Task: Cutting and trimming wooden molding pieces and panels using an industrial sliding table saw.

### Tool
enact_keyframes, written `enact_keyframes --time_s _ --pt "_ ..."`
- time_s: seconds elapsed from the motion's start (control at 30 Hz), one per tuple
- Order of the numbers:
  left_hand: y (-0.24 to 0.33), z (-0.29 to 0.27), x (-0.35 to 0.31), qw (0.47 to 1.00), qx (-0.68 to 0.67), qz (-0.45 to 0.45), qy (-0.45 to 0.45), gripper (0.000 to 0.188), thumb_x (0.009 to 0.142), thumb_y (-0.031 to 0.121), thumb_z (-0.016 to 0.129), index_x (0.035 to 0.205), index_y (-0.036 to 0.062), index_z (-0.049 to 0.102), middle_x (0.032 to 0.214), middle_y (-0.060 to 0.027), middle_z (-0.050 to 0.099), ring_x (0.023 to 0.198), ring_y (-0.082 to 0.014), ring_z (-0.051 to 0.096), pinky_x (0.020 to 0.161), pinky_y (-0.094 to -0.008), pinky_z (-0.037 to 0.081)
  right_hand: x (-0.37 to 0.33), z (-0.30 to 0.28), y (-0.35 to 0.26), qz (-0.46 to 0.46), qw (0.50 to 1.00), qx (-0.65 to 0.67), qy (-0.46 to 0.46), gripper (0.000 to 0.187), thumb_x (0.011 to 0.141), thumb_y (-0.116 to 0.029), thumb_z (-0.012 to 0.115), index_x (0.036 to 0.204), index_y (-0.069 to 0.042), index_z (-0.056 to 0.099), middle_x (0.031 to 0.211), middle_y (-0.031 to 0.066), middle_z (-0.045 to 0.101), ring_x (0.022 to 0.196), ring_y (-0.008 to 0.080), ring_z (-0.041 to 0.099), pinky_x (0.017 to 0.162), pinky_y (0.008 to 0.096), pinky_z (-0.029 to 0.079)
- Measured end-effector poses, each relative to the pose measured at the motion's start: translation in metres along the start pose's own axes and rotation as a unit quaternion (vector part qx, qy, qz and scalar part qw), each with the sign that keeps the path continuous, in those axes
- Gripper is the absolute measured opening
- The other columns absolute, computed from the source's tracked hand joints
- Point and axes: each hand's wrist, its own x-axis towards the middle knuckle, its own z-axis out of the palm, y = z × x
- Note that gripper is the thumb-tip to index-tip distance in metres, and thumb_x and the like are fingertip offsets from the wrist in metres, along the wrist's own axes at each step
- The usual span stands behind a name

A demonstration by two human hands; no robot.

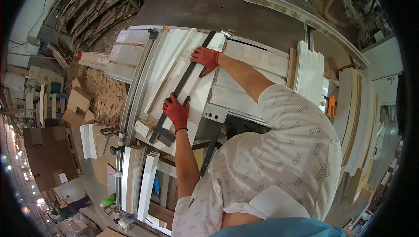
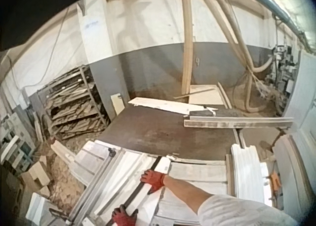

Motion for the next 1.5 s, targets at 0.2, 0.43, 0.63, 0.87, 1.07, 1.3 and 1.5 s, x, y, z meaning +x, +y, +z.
enact_keyframes --time_s 0.2,0.43,0.63,0.87,1.07,1.3,1.5 --pt "0.000 -0.001 0.000 1.000 0.009 0.002 0.020 0.086 0.067 0.049 0.082 0.136 0.0148 0.042 0.122 -0.0184 0.048 0.116 -0.0374 0.045 0.102 -0.0505 0.033 0.001 0.001 -0.001 -0.005 1.000 0.004 0.024 0.083 0.068 -0.059 0.075 0.126 -0.005 0.052 0.124 0.0147 0.054 0.118 0.0355 0.048 0.106 0.0464 0.036" --pt "0.001 0.000 -0.002 1.000 -0.007 0.003 0.007 0.087 0.067 0.048 0.082 0.136 0.0152 0.042 0.122 -0.0187 0.049 0.117 -0.0378 0.045 0.103 -0.0509 0.033 -0.005 0.006 0.000 0.004 1.000 0.024 0.012 0.084 0.063 -0.053 0.079 0.127 -0.005 0.052 0.125 0.0158 0.053 0.116 0.0352 0.048 0.106 0.0462 0.035" --pt "-0.001 0.009 -0.002 0.999 -0.005 0.035 0.038 0.083 0.069 0.048 0.080 0.135 0.0135 0.045 0.120 -0.0200 0.051 0.113 -0.0386 0.049 0.100 -0.0502 0.036 -0.018 0.012 -0.001 0.023 0.997 0.049 0.053 0.087 0.070 -0.059 0.073 0.135 -0.006 0.050 0.126 0.0189 0.054 0.126 0.0364 0.045 0.116 0.0481 0.025" --pt "-0.002 0.006 0.005 1.000 0.001 0.012 0.013 0.083 0.068 0.049 0.080 0.136 0.0162 0.045 0.124 -0.0185 0.051 0.115 -0.0381 0.048 0.099 -0.0498 0.039 -0.157 -0.002 -0.108 0.294 0.955 -0.026 0.027 0.041 0.078 -0.032 0.066 0.113 -0.010 0.061 0.119 0.0140 0.054 0.127 0.0337 0.044 0.114 0.0601 0.021" --pt "-0.009 0.007 0.004 0.999 0.019 0.024 0.028 0.084 0.071 0.053 0.077 0.138 0.0149 0.045 0.124 -0.0178 0.052 0.114 -0.0382 0.051 0.098 -0.0510 0.040 -0.288 -0.044 -0.131 0.443 0.888 -0.111 -0.054 0.041 0.081 -0.033 0.065 0.115 -0.011 0.062 0.122 0.0123 0.054 0.131 0.0354 0.040 0.113 0.0637 0.021" --pt "-0.005 0.008 0.001 0.999 0.046 0.019 -0.001 0.085 0.073 0.055 0.076 0.141 0.0150 0.043 0.124 -0.0181 0.051 0.114 -0.0385 0.051 0.096 -0.0512 0.042 -0.346 -0.048 -0.139 0.529 0.834 -0.106 -0.118 0.051 0.081 -0.036 0.065 0.127 -0.013 0.057 0.129 0.0106 0.053 0.135 0.0355 0.038 0.114 0.0649 0.018" --pt "-0.007 0.009 -0.002 0.997 0.069 0.026 0.030 0.082 0.075 0.055 0.074 0.140 0.0149 0.044 0.123 -0.0179 0.052 0.113 -0.0373 0.051 0.094 -0.0505 0.043 -0.367 -0.056 -0.152 0.559 0.807 -0.118 -0.150 0.059 0.082 -0.040 0.064 0.133 -0.014 0.053 0.142 0.0089 0.048 0.138 0.0334 0.035 0.114 0.0655 0.016"
